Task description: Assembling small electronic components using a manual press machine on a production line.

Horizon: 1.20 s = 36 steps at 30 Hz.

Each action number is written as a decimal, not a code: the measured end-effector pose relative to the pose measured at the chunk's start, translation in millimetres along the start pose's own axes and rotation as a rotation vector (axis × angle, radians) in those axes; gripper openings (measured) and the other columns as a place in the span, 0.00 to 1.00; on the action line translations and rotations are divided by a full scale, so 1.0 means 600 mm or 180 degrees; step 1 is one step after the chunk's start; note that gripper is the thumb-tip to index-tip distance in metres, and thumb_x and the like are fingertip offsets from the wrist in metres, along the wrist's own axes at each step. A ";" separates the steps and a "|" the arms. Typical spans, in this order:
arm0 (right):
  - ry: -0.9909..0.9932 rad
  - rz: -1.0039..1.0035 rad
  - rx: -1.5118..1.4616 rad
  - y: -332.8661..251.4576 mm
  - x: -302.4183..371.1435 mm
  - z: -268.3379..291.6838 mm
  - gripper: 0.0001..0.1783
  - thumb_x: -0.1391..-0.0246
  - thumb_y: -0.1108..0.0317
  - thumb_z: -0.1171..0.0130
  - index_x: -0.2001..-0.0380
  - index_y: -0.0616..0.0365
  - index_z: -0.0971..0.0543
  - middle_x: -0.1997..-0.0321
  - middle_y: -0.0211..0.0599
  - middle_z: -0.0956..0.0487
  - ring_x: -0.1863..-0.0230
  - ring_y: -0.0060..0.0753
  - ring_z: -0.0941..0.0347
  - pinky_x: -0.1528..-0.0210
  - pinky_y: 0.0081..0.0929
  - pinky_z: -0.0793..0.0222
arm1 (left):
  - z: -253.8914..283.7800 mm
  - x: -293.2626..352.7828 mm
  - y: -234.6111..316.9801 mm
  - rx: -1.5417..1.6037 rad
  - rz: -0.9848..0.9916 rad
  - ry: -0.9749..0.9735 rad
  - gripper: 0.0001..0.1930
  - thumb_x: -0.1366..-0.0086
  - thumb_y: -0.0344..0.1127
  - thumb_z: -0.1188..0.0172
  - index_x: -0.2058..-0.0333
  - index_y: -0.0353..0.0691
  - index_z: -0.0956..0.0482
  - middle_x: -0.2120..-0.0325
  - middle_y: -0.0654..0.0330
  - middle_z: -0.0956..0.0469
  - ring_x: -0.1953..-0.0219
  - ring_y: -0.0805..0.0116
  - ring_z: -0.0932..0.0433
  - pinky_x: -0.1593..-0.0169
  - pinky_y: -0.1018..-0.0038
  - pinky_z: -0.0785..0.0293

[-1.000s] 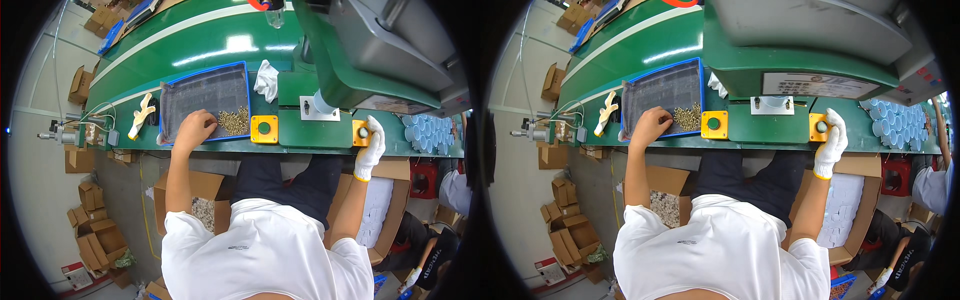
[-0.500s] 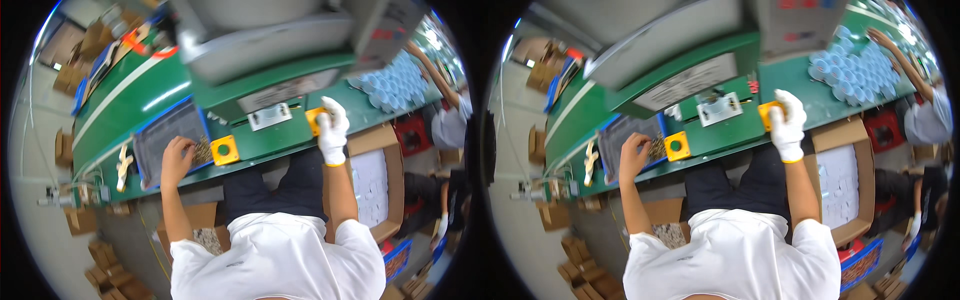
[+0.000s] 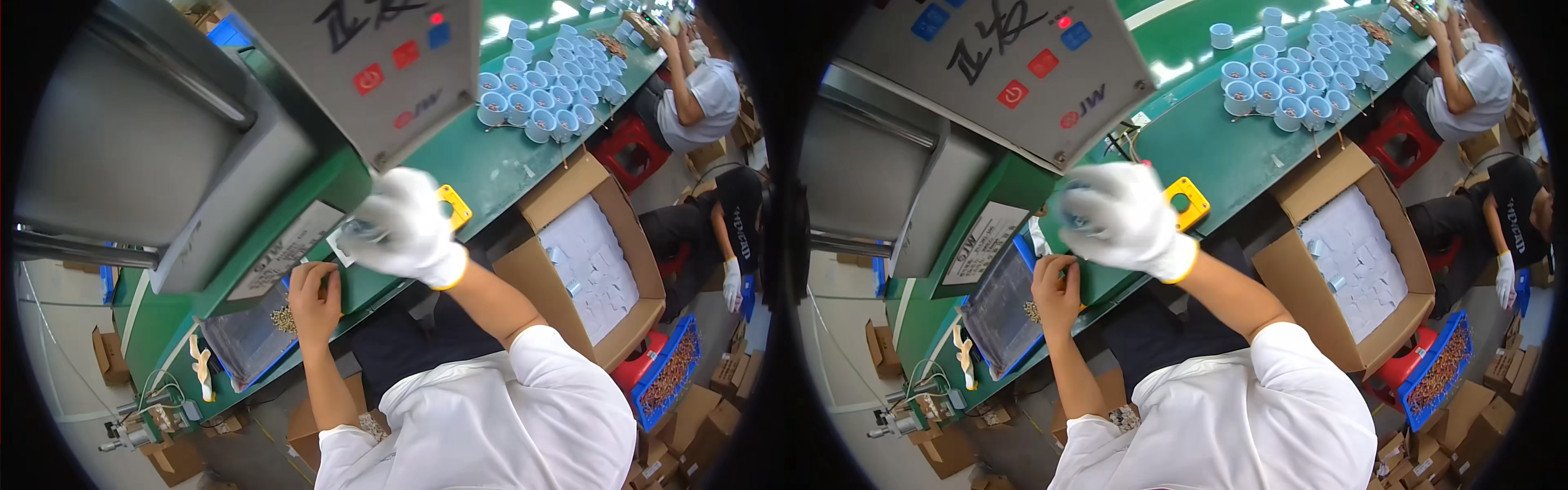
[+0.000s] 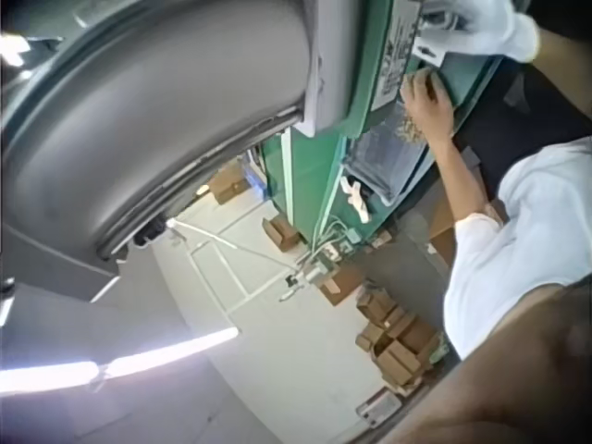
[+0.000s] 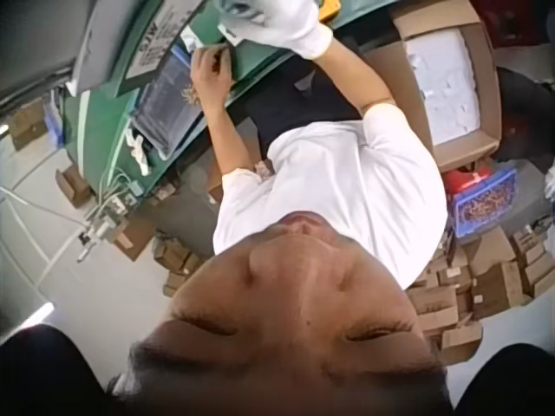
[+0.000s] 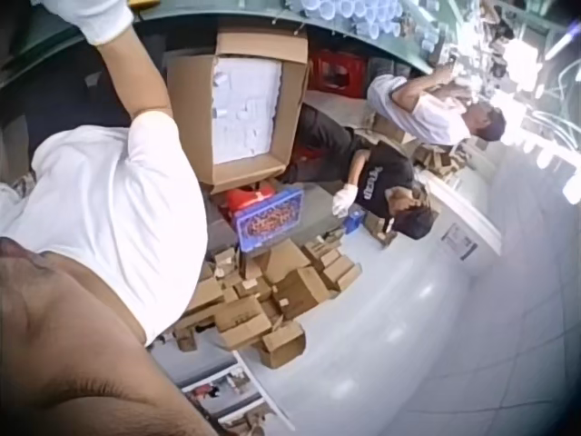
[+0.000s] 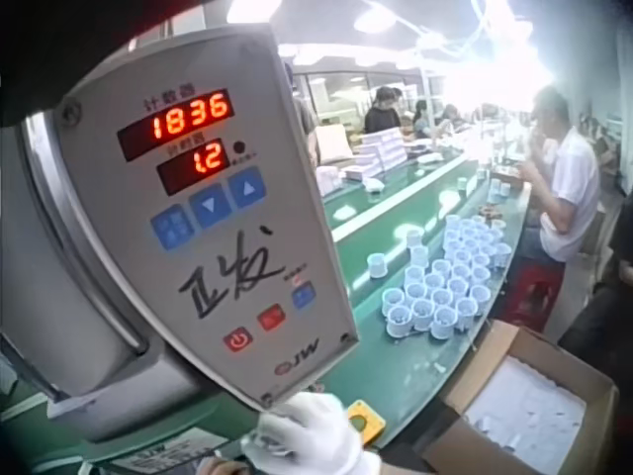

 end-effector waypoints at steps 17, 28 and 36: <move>-0.0569 -0.0827 0.2763 0.357 -0.011 0.146 0.14 0.48 0.55 0.24 0.63 0.50 0.11 0.43 0.43 0.14 0.45 0.52 0.20 0.43 0.50 0.21 | 0.011 0.003 -0.044 0.0956 0.0298 -0.0313 0.05 0.33 0.23 0.31 0.60 0.31 0.15 0.61 0.56 0.17 0.62 0.68 0.18 0.66 0.78 0.25; -0.0345 -0.1135 0.0880 0.147 0.035 0.130 0.11 0.43 0.66 0.24 0.66 0.59 0.17 0.34 0.53 0.17 0.39 0.55 0.20 0.38 0.45 0.22 | 0.018 0.000 -0.042 0.0895 0.0193 -0.0338 0.06 0.36 0.27 0.30 0.61 0.32 0.15 0.64 0.55 0.15 0.58 0.58 0.18 0.52 0.66 0.22; -0.0324 -0.0423 0.0624 -0.027 0.035 -0.067 0.29 0.55 0.63 0.18 0.49 0.56 0.17 0.49 0.38 0.15 0.47 0.48 0.18 0.44 0.45 0.26 | 0.013 0.004 -0.047 0.0928 0.0223 -0.0264 0.06 0.36 0.26 0.30 0.60 0.33 0.14 0.65 0.55 0.16 0.58 0.59 0.18 0.52 0.66 0.22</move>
Point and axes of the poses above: each hand's wrist, its own x-axis away from the middle knuckle, its own z-axis out of the back of the hand, y = z × x, the point moved 5 cm from there along -x, towards the middle knuckle
